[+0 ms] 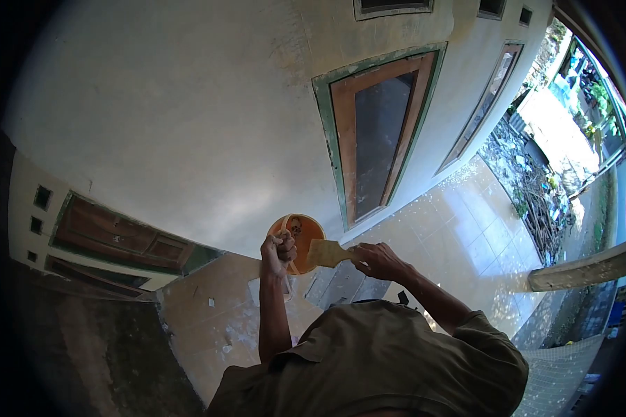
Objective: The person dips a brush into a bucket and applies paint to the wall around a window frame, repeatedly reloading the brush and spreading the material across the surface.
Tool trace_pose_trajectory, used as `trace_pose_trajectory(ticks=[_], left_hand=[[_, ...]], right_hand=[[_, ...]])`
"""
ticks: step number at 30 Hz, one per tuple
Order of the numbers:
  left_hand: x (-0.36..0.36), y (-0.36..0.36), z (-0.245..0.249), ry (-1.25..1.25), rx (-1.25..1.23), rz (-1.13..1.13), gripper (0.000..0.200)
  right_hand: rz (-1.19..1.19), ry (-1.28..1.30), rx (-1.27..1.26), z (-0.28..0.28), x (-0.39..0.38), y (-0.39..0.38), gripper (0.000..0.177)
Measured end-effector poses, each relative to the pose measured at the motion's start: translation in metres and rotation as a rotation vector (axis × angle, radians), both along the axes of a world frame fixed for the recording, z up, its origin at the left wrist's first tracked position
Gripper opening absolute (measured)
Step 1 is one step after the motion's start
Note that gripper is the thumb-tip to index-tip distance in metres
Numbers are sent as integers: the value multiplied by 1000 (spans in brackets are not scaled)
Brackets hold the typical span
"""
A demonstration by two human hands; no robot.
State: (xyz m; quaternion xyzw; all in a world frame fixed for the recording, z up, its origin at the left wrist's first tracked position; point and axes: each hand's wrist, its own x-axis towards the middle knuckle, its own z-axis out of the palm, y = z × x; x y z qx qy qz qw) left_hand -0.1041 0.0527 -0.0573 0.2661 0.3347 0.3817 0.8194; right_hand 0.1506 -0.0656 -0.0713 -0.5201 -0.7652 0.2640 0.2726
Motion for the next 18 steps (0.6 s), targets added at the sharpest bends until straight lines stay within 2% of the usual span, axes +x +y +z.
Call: trace_pose_trajectory(ticks=[4, 8, 11, 14, 17, 18], left_hand=[[-12, -13, -18, 15, -62, 27, 15], [-15, -21, -13, 60, -86, 58, 13], [-18, -23, -15, -15, -95, 62, 13], [-15, -22, -10, -14, -120, 99, 13], [-8, -17, -2, -4, -103, 114, 13], [-8, -15, -4, -44, -98, 89, 14]], right_hand=[[44, 22, -35, -20, -6, -5, 20], [69, 9, -78, -13, -3, -3, 21], [72, 26, -50, -6, 0, 3, 23], [66, 50, 60, 10, 7, 13, 26], [17, 50, 61, 39, 20, 29, 27], [29, 62, 215, 48, 24, 40, 29]])
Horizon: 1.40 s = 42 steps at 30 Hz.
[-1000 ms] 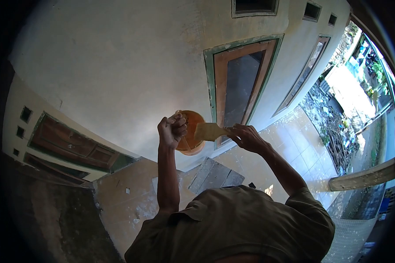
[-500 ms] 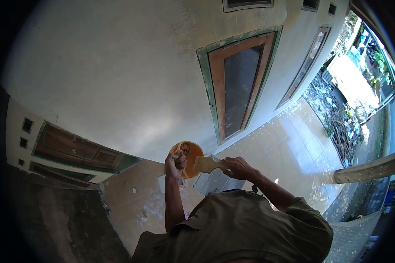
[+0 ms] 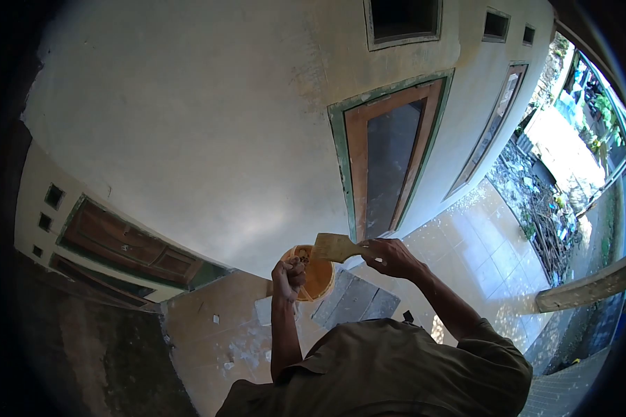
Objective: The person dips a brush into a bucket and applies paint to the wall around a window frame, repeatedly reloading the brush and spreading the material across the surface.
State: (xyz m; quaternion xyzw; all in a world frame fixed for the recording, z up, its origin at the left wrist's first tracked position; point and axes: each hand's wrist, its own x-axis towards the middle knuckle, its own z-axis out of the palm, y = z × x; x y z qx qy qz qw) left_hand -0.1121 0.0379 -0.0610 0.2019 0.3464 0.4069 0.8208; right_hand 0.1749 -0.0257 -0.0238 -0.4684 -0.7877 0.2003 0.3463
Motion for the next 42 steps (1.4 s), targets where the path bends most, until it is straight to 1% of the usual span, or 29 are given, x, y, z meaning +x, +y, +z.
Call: trace_pose_trajectory(ticks=[1, 3, 4, 6, 10, 12, 14, 16, 18, 20, 22, 24, 25, 27, 28, 31, 32, 34, 36, 40, 42], left_hand=[[1, 2, -1, -41, 10, -25, 15], [7, 8, 6, -49, 15, -28, 15], [11, 11, 12, -29, 37, -43, 8], [17, 18, 19, -46, 70, -46, 8], [28, 25, 37, -65, 119, -67, 9], [32, 28, 44, -63, 147, -75, 9], [36, 32, 48, -94, 162, -96, 8], [41, 33, 54, -83, 172, -104, 7], [46, 36, 57, -89, 179, -125, 5], [48, 37, 53, -91, 176, -126, 5], [47, 39, 49, -99, 184, -129, 5], [47, 40, 47, -120, 164, -145, 5], [48, 41, 46, -122, 167, -145, 5], [49, 41, 44, -98, 167, -159, 13], [48, 44, 40, -127, 182, -183, 14], [49, 43, 42, -107, 174, -186, 14], [50, 42, 43, -108, 175, -185, 14], [50, 42, 46, -121, 168, -187, 4], [49, 41, 48, -112, 164, -186, 4], [50, 45, 45, -88, 144, -175, 4], [51, 48, 43, -86, 135, -179, 4]], right_hand=[[-4, -13, 32, 12, 4, 10, 29], [-134, 78, 77, 59, 8, 28, 32], [-151, 87, 113, 82, 10, 38, 36], [-187, 137, 325, 133, 11, 58, 36], [-344, 209, 704, 232, 9, 103, 31], [-361, 251, 791, 284, 8, 120, 30], [-420, 205, 983, 327, 16, 153, 30], [-512, 186, 992, 369, 14, 171, 30], [-600, 148, 1133, 404, 18, 203, 30], [-607, 147, 1124, 431, 17, 216, 30], [-614, 143, 1113, 447, 14, 222, 31], [-660, 98, 1246, 459, 11, 227, 28], [-658, 97, 1249, 464, 10, 230, 28], [-624, 177, 1267, 469, 12, 244, 25], [-625, 176, 1266, 471, 13, 250, 25], [-636, 145, 1317, 477, 18, 261, 27], [-637, 171, 1292, 479, 19, 262, 26], [-634, 197, 1270, 482, 21, 265, 25], [-643, 167, 1213, 482, 25, 268, 24], [-668, 159, 1215, 487, 25, 268, 21], [-751, 92, 982, 492, 23, 261, 18]])
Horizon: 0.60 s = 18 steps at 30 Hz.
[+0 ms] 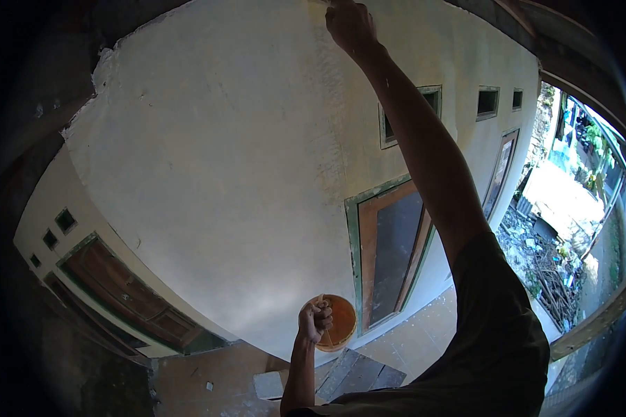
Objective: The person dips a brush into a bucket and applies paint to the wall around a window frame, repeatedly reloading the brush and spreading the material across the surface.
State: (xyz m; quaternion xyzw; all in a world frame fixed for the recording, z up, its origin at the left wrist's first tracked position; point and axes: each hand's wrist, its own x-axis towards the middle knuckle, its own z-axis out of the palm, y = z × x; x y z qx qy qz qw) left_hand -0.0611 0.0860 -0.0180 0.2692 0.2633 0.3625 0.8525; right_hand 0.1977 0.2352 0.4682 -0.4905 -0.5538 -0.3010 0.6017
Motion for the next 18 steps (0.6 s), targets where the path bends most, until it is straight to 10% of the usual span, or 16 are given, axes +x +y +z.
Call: trace_pose_trajectory(ticks=[18], left_hand=[[28, 30, -36, -14, -119, -66, 18]], right_hand=[[-203, -267, 83, -37, 9, 4, 13]])
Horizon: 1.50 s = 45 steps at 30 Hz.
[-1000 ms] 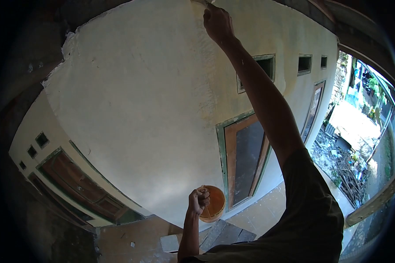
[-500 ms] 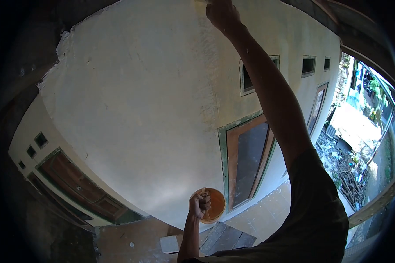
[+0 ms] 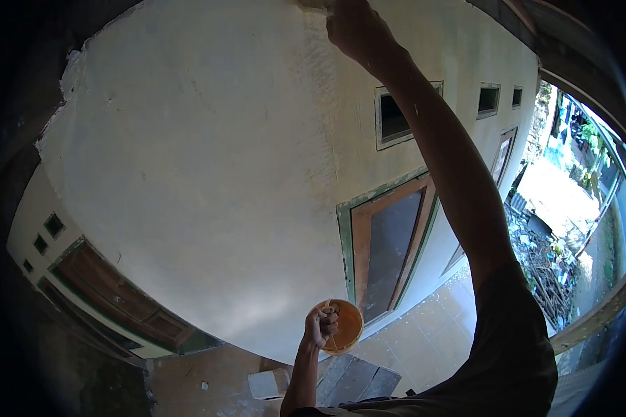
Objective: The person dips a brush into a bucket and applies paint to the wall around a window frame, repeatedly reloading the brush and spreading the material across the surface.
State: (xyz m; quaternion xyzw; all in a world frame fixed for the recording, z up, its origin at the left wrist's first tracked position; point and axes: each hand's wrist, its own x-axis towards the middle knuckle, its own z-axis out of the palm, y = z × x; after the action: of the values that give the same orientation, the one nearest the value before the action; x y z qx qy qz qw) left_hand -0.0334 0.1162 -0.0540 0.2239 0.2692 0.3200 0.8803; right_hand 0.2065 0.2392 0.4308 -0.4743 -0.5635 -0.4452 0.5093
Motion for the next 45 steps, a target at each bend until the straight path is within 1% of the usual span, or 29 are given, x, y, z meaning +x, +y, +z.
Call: trace_pose_trajectory(ticks=[1, 3, 4, 7, 9, 10, 12, 16, 17, 18, 19, 21, 25, 27, 30, 31, 32, 33, 34, 36, 37, 39, 40, 42, 43, 44, 45], left_hand=[[1, 1, -2, -12, 2, -15, 18], [4, 0, 2, -23, -3, -34, 18], [5, -1, 5, 2, 14, -26, 19], [5, -1, 5, 22, 22, -22, 20], [4, -2, 3, 44, 16, -6, 21], [3, -1, 1, 40, 8, -10, 20], [1, -4, 0, 39, 10, -3, 19], [-3, -10, 4, 84, 7, 40, 14], [-4, -11, 7, 85, 8, 44, 14], [-4, -13, 9, 78, 18, 50, 8], [-6, -16, 10, 72, 24, 56, 4], [-9, -16, 7, 66, 27, 61, 4], [-13, -22, 10, 58, 28, 69, 5], [-14, -26, 13, 59, 31, 78, 5], [-16, -29, 13, 64, 19, 79, 5], [-17, -29, 9, 54, 28, 70, 10], [-18, -28, 6, 45, 38, 62, 16], [-19, -29, 6, 46, 37, 61, 16], [-19, -30, 7, 52, 45, 58, 16], [-21, -32, 7, 60, 53, 52, 17], [-22, -32, 6, 58, 56, 53, 17], [-22, -31, 6, 55, 65, 55, 18], [-23, -31, 6, 55, 67, 53, 18], [-23, -34, 11, 54, 71, 50, 19], [-22, -38, 17, 71, 63, 64, 13], [-20, -38, 21, 85, 58, 79, 8], [-19, -37, 21, 81, 65, 76, 8]], right_hand=[[-1, 5, -9, -7, 1, -2, 13], [4, -17, -214, -18, -1, -16, 23], [2, -14, -222, -26, -3, -20, 23], [-22, 16, -259, -47, -9, -26, 20], [-35, -46, -179, -67, -10, -23, 6], [-34, -44, -184, -76, -9, -22, 6], [-47, -33, -245, -93, -10, -23, 9], [-8, -24, -210, -133, -10, -26, 13], [-6, 11, -260, -142, -12, -28, 17], [-3, 48, -314, -152, -13, -30, 21], [1, 51, -320, -163, -14, -33, 21], [15, 75, -387, -184, -14, -37, 22], [28, 96, -471, -233, -17, -53, 23], [114, 178, -586, -259, -14, -57, 26], [136, 180, -603, -304, -13, -62, 29], [136, 180, -605, -316, -13, -65, 29], [133, 203, -666, -325, -13, -70, 30], [130, 227, -728, -333, -14, -75, 30], [130, 227, -727, -341, -14, -79, 30], [132, 268, -783, -349, -16, -88, 25], [132, 270, -781, -350, -14, -91, 25], [149, 267, -812, -338, -14, -101, 18], [150, 268, -809, -331, -14, -106, 18], [107, 241, -918, -305, -17, -112, 14], [105, 242, -913, -300, -17, -108, 14], [94, 219, -856, -293, -15, -101, 13], [84, 193, -799, -284, -12, -95, 12]])
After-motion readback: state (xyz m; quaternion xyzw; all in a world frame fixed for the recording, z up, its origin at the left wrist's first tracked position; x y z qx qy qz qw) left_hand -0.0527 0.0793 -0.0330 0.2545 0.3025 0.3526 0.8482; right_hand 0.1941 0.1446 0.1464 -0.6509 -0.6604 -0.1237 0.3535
